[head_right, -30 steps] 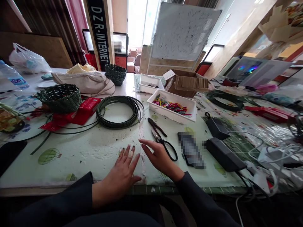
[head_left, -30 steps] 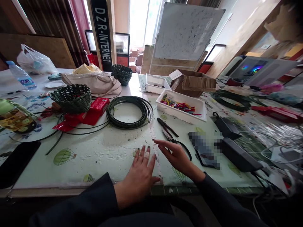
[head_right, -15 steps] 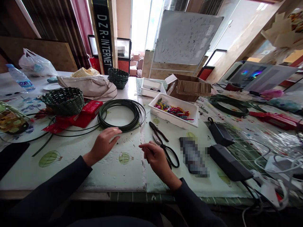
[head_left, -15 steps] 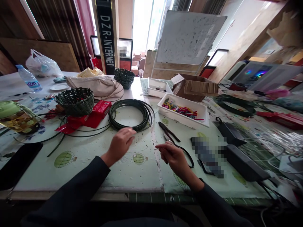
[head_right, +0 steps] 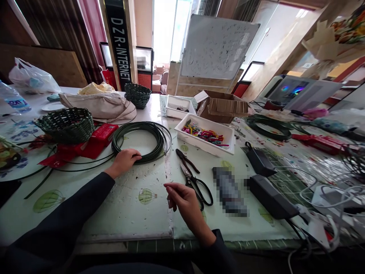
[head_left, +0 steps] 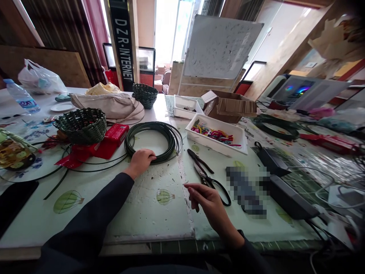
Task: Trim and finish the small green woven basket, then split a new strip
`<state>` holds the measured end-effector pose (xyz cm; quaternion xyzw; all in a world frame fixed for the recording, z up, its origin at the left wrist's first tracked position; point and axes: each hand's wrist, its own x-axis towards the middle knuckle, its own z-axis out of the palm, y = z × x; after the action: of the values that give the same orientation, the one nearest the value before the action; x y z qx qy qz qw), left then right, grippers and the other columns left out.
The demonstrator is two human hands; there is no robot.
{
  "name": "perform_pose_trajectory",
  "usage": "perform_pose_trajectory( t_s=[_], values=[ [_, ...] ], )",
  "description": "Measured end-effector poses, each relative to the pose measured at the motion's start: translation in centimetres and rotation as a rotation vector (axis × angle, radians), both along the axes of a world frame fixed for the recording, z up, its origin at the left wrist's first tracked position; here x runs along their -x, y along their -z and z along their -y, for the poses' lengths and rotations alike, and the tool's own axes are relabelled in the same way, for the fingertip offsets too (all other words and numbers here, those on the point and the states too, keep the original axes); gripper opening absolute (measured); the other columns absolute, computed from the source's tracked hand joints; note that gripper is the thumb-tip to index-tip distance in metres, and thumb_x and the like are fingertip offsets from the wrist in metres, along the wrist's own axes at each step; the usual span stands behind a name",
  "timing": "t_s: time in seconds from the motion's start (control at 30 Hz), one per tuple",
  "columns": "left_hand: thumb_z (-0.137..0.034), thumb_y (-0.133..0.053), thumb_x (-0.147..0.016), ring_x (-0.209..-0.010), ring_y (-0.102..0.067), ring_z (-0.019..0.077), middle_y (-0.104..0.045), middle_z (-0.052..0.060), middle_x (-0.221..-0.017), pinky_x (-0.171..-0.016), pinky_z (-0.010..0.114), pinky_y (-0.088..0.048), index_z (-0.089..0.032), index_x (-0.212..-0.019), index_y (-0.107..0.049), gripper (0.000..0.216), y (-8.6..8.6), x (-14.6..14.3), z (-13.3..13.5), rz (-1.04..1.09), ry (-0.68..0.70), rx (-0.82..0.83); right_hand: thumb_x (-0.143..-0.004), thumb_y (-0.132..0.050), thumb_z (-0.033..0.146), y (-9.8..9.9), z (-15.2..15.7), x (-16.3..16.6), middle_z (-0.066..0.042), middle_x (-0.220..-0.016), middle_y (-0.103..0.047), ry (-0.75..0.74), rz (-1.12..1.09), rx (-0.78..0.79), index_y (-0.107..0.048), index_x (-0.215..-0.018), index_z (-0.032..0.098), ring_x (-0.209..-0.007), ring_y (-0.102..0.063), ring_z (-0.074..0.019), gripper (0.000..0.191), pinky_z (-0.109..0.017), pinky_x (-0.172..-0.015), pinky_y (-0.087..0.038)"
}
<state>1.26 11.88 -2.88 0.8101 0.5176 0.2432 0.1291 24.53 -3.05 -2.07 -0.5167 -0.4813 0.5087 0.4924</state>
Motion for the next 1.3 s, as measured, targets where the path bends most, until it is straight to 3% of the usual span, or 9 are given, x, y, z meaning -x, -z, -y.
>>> perform_pose_trajectory(
  t_s=[0.23,0.4,0.5,0.6,0.77,0.9,1.0,1.17,1.3],
  values=[
    [-0.033,-0.067,-0.068,-0.060,-0.059,0.0169,-0.065,0.002,-0.063,-0.057,0.027,-0.040,-0.016,-0.070,-0.073,0.018,-1.4,1.3,-1.1,0.049,0.024,0.196,-0.075,-0.071,0.040,-0.4,-0.5,1.5,0.002,-0.053,-0.058,-0.021,-0.088,-0.002,-0.074,-0.086,0.017,-0.044,-0.052,-0.0106,0.025,-0.023,-0.041,-0.040],
    [-0.040,-0.052,-0.081,-0.078,-0.061,0.0178,-0.069,0.006,-0.082,-0.071,0.027,-0.044,-0.015,-0.078,-0.071,0.031,-3.9,2.2,-0.2,0.176,0.008,0.118,-0.075,-0.072,0.036,-1.4,-1.6,2.1,0.000,-0.057,-0.063,-0.014,-0.133,-0.006,-0.074,-0.088,0.018,-0.056,-0.060,-0.0136,0.022,-0.025,-0.053,-0.045],
    [-0.043,-0.049,-0.085,-0.074,-0.061,0.0172,-0.070,0.004,-0.077,-0.070,0.027,-0.044,-0.016,-0.079,-0.069,0.035,-5.7,2.7,0.8,0.284,-0.031,0.065,-0.071,-0.075,0.031,-1.0,-2.2,2.4,0.000,-0.058,-0.065,-0.006,-0.168,-0.006,-0.075,-0.086,0.017,-0.063,-0.061,-0.0145,0.020,-0.026,-0.063,-0.047],
    [-0.040,-0.054,-0.082,-0.068,-0.060,0.0165,-0.069,0.003,-0.072,-0.066,0.027,-0.044,-0.016,-0.077,-0.069,0.029,-6.8,2.8,2.1,0.330,-0.042,0.039,-0.071,-0.074,0.031,-0.1,-2.7,2.9,0.001,-0.055,-0.063,-0.008,-0.212,-0.006,-0.073,-0.087,0.017,-0.052,-0.054,-0.0108,0.021,-0.024,-0.052,-0.042],
    [-0.029,-0.060,-0.079,-0.080,-0.065,0.0189,-0.073,0.002,-0.086,-0.072,0.028,-0.044,-0.020,-0.085,-0.071,0.015,-6.3,2.3,5.0,0.042,0.065,0.129,-0.074,-0.072,0.032,0.9,-3.1,3.9,0.001,-0.063,-0.063,-0.012,-0.285,-0.025,-0.070,-0.095,0.020,-0.056,-0.055,-0.0107,0.024,-0.024,-0.054,-0.044],
    [-0.026,-0.055,-0.084,-0.078,-0.065,0.0198,-0.072,0.002,-0.082,-0.066,0.028,-0.044,-0.021,-0.079,-0.071,0.018,-5.3,2.3,6.5,-0.186,0.132,0.147,-0.070,-0.075,0.028,1.0,-3.1,4.0,0.001,-0.062,-0.060,-0.020,-0.323,-0.024,-0.074,-0.084,0.019,-0.059,-0.055,-0.0105,0.017,-0.024,-0.057,-0.044],
    [-0.022,-0.051,-0.087,-0.070,-0.064,0.0184,-0.070,0.003,-0.075,-0.064,0.028,-0.044,-0.019,-0.077,-0.070,0.022,-5.8,2.5,7.3,-0.187,0.154,-0.004,-0.066,-0.076,0.027,1.2,-3.2,4.0,0.002,-0.058,-0.058,-0.006,-0.346,-0.005,-0.074,-0.078,0.019,-0.053,-0.052,-0.0093,0.014,-0.021,-0.048,-0.039],
    [-0.024,-0.051,-0.090,-0.077,-0.063,0.0175,-0.071,0.006,-0.084,-0.071,0.030,-0.047,-0.016,-0.094,-0.068,0.019,-7.0,2.2,8.2,0.162,0.051,-0.524,-0.065,-0.077,0.028,1.2,-3.4,3.8,0.003,-0.051,-0.056,0.042,-0.374,0.051,-0.073,-0.078,0.018,-0.042,-0.046,-0.0077,0.016,-0.019,-0.036,-0.030],
    [-0.019,-0.049,-0.090,-0.075,-0.061,0.0176,-0.069,0.005,-0.081,-0.072,0.031,-0.046,-0.016,-0.089,-0.067,0.018,-5.1,2.0,7.4,0.001,0.103,-0.508,-0.066,-0.077,0.031,0.1,-3.7,3.6,0.002,-0.055,-0.059,0.055,-0.368,0.069,-0.074,-0.085,0.018,-0.042,-0.049,-0.0074,0.023,-0.019,-0.037,-0.035]
  ],
)
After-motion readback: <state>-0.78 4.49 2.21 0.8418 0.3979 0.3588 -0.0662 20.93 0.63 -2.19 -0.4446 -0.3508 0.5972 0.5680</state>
